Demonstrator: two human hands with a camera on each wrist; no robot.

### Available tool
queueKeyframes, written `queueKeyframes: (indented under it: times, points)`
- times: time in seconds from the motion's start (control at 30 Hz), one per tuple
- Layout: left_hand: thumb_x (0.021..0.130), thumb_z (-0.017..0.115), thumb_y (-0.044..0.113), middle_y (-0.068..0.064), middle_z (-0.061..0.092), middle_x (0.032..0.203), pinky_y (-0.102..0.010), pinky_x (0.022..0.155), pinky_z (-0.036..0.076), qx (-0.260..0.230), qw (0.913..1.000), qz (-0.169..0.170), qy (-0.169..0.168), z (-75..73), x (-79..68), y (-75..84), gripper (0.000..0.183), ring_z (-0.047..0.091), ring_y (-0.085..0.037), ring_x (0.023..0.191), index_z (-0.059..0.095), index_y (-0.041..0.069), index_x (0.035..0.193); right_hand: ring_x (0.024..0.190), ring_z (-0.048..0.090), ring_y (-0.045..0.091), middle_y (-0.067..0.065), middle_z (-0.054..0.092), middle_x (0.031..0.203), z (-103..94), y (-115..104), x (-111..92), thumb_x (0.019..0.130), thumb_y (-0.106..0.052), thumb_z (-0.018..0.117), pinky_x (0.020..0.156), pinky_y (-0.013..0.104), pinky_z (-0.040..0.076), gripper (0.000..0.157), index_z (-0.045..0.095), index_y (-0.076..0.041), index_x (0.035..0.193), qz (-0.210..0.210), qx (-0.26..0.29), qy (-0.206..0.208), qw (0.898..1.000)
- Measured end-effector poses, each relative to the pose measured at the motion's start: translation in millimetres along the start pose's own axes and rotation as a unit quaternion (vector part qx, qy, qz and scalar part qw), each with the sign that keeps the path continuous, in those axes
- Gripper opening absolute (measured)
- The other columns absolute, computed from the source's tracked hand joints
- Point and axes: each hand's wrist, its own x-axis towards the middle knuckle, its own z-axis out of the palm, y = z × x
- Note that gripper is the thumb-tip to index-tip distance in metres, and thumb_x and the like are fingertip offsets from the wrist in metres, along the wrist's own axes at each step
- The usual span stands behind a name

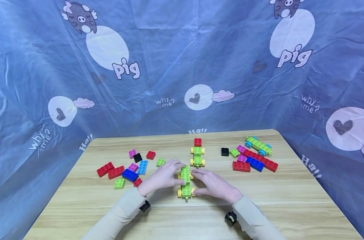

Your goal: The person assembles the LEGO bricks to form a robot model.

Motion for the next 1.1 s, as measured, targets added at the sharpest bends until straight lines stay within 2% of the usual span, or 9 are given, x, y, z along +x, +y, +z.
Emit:
queueKeyframes:
  times: [0.2, 0.43, 0.57, 0.9, 1.1]
  points:
    - [0.076, 0.07, 0.05, 0.0, 0.061, 0.123, -0.034, 0.099, 0.048, -0.019, 0.9998, 0.0, 0.005, 2.1, -3.5, -3.5, 0.07, 0.055, -0.016, 0.114, 0.053, 0.011, 0.132, 0.127, 0.05, 0.029, 0.012, 0.05, 0.139, 0.8, -0.7, -0.3, 0.078, -0.052, 0.067, 0.104, 0.043, 0.044, 0.074, 0.05, -0.006, 0.134, -0.004, -0.004, 0.003, 1.0]
    - [0.077, 0.071, 0.045, -0.005, 0.056, 0.134, -0.04, 0.106, 0.042, -0.117, 0.993, -0.011, -0.009, 4.3, -6.4, -14.7, 0.073, 0.051, -0.02, 0.124, 0.048, 0.009, 0.136, 0.127, 0.05, 0.028, 0.012, 0.05, 0.139, 0.0, -2.9, -0.6, 0.077, -0.053, 0.066, 0.104, 0.042, 0.043, 0.076, 0.048, -0.007, 0.135, -0.003, -0.001, 0.002, 1.0]
    - [0.078, 0.072, 0.043, -0.007, 0.055, 0.135, -0.044, 0.108, 0.04, -0.151, 0.9883, -0.022, -0.009, 4.5, -8.2, -17.4, 0.07, 0.05, -0.023, 0.126, 0.049, 0.008, 0.135, 0.128, 0.049, 0.03, 0.013, 0.05, 0.14, -0.4, -3.4, -1.1, 0.077, -0.052, 0.067, 0.105, 0.044, 0.043, 0.075, 0.049, -0.006, 0.135, 0.003, 0.003, 0.001, 1.0]
    - [0.077, 0.072, 0.043, -0.004, 0.059, 0.129, -0.042, 0.104, 0.043, -0.134, 0.9906, -0.026, -0.006, 5.9, -6.1, -16.4, 0.069, 0.055, -0.02, 0.118, 0.05, 0.011, 0.134, 0.128, 0.049, 0.03, 0.012, 0.05, 0.14, 0.8, -2.2, -1.4, 0.077, -0.053, 0.066, 0.105, 0.044, 0.043, 0.075, 0.05, -0.007, 0.134, 0.007, 0.006, 0.005, 1.0]
    - [0.077, 0.072, 0.044, -0.004, 0.057, 0.131, -0.044, 0.105, 0.041, -0.132, 0.9909, -0.027, -0.004, 4.3, -6.4, -17.7, 0.068, 0.052, -0.021, 0.122, 0.051, 0.011, 0.133, 0.127, 0.049, 0.03, 0.012, 0.051, 0.139, 1.1, -2.1, -0.1, 0.077, -0.053, 0.066, 0.104, 0.044, 0.043, 0.075, 0.05, -0.007, 0.134, 0.008, 0.006, 0.007, 1.0]
